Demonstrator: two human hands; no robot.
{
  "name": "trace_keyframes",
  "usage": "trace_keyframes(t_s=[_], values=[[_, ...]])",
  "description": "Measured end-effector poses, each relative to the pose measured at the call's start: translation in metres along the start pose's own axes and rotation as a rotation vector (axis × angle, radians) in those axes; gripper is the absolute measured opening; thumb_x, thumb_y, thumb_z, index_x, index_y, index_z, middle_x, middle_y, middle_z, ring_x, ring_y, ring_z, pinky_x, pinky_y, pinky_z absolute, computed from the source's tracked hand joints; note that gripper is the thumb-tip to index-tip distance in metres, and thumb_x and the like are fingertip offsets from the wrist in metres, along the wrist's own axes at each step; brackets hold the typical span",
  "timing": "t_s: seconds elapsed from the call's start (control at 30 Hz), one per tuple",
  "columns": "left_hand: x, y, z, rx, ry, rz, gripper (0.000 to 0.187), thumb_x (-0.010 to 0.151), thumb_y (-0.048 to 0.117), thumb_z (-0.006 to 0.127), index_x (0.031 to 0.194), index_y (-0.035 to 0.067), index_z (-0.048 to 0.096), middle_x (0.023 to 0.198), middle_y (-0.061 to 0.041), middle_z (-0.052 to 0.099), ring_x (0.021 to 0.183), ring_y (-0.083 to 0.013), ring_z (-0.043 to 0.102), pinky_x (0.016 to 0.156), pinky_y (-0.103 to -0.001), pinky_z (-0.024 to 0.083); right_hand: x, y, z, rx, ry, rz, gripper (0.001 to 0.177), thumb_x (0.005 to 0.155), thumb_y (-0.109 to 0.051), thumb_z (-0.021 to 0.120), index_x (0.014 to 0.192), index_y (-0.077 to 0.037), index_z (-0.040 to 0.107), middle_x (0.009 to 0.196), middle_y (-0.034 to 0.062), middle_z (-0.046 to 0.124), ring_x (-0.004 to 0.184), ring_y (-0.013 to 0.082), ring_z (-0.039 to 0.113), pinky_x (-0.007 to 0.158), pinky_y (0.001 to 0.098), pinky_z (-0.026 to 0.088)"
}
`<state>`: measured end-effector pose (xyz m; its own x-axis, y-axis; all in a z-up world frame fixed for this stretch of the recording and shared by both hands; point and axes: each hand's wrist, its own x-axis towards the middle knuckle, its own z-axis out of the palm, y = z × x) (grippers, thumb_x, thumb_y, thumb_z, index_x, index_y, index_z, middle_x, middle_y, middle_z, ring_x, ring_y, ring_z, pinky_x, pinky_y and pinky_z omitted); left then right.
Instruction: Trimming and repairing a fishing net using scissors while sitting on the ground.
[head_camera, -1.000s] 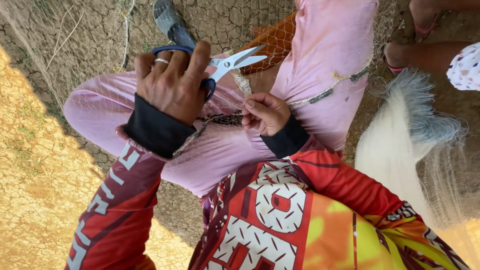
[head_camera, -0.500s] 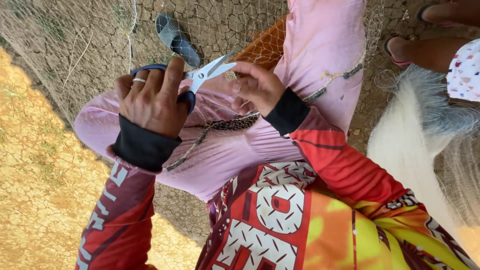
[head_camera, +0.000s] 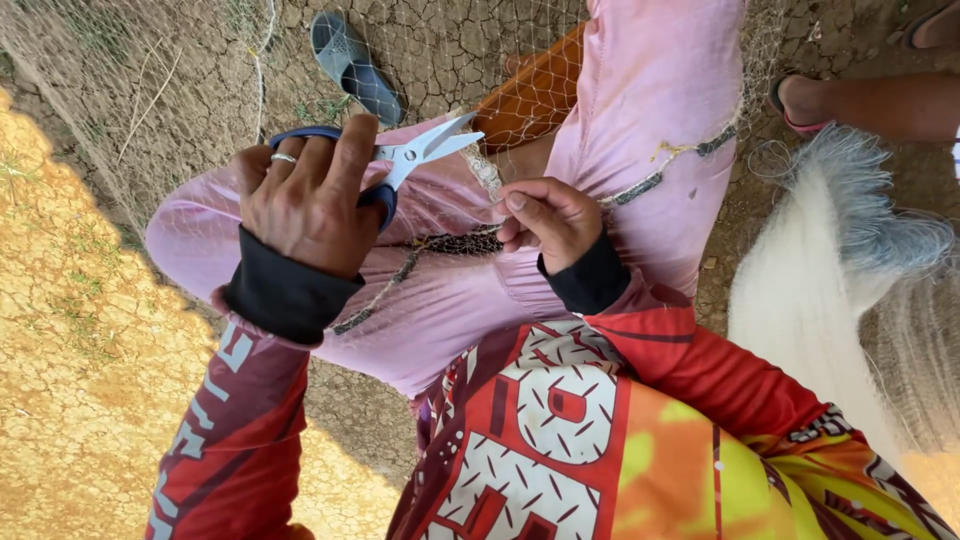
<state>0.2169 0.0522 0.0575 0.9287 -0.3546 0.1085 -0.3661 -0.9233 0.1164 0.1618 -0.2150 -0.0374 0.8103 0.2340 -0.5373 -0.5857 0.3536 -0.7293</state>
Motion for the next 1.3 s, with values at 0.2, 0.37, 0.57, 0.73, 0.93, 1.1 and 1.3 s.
trace_keyframes(t_s=[0.2, 0.37, 0.57, 0.73, 0.93, 1.1, 1.3], values=[[-0.014, -0.006, -0.007, 0.036, -0.014, -0.029, 0.048, 0.092, 0.021, 0.084, 0.136, 0.010, 0.067, 0.095, -0.006, 0.069, 0.082, -0.0251, 0.064, 0.088, -0.043, 0.044, 0.001, -0.003, 0.001, 0.017, 0.005, 0.042, 0.024, 0.099, -0.017, 0.069, 0.117, -0.001, 0.068, 0.100, 0.0103, 0.075, 0.071, 0.0149, 0.072, 0.059, 0.0230, 0.061], [-0.023, -0.008, -0.012, 0.064, -0.034, -0.026, 0.048, 0.093, 0.021, 0.085, 0.136, 0.012, 0.066, 0.092, -0.004, 0.067, 0.080, -0.0228, 0.061, 0.089, -0.041, 0.040, -0.009, -0.016, 0.010, -0.124, -0.024, -0.093, 0.026, 0.101, -0.015, 0.066, 0.122, 0.001, 0.063, 0.123, 0.0136, 0.071, 0.077, 0.0144, 0.072, 0.065, 0.0230, 0.061], [-0.030, -0.008, -0.019, 0.036, -0.052, -0.013, 0.054, 0.090, 0.021, 0.085, 0.140, 0.011, 0.066, 0.096, -0.005, 0.066, 0.081, -0.0258, 0.060, 0.091, -0.044, 0.042, 0.003, -0.029, 0.003, 0.084, -0.013, -0.056, 0.048, 0.099, -0.008, 0.063, 0.143, 0.002, 0.047, 0.124, 0.0156, 0.060, 0.084, 0.0192, 0.072, 0.075, 0.0273, 0.063], [-0.030, -0.004, -0.023, 0.005, -0.055, 0.019, 0.061, 0.087, 0.022, 0.088, 0.142, 0.010, 0.064, 0.097, -0.007, 0.066, 0.083, -0.0266, 0.058, 0.092, -0.045, 0.040, 0.050, -0.029, 0.009, 0.622, -0.179, 0.146, 0.107, 0.094, -0.010, 0.073, 0.164, -0.006, -0.007, 0.149, 0.0262, 0.044, 0.093, 0.0327, 0.073, 0.083, 0.0434, 0.066], [-0.031, 0.003, -0.033, -0.004, -0.041, 0.014, 0.054, 0.090, 0.024, 0.085, 0.139, 0.009, 0.066, 0.094, -0.006, 0.064, 0.082, -0.0262, 0.058, 0.091, -0.045, 0.042, 0.019, -0.004, -0.001, 0.246, -0.123, 0.100, 0.019, 0.098, -0.015, 0.070, 0.112, -0.001, 0.067, 0.087, 0.0087, 0.071, 0.069, 0.0182, 0.070, 0.062, 0.0293, 0.064], [-0.027, 0.019, -0.033, -0.052, -0.056, 0.126, 0.047, 0.095, 0.025, 0.081, 0.138, 0.011, 0.066, 0.092, -0.003, 0.064, 0.083, -0.0225, 0.058, 0.094, -0.041, 0.040, -0.024, 0.013, -0.018, 0.063, -0.047, 0.006, 0.018, 0.100, -0.018, 0.070, 0.107, -0.001, 0.065, 0.097, 0.0105, 0.073, 0.072, 0.0128, 0.071, 0.063, 0.0231, 0.060], [-0.020, 0.028, -0.024, -0.173, -0.069, 0.114, 0.055, 0.085, 0.022, 0.084, 0.136, 0.008, 0.065, 0.115, -0.006, 0.074, 0.090, -0.0238, 0.063, 0.095, -0.044, 0.040, -0.018, 0.019, -0.032, 0.158, 0.016, -0.027, 0.021, 0.101, -0.016, 0.068, 0.113, 0.001, 0.062, 0.115, 0.0183, 0.072, 0.071, 0.0182, 0.071, 0.062, 0.0281, 0.062]])
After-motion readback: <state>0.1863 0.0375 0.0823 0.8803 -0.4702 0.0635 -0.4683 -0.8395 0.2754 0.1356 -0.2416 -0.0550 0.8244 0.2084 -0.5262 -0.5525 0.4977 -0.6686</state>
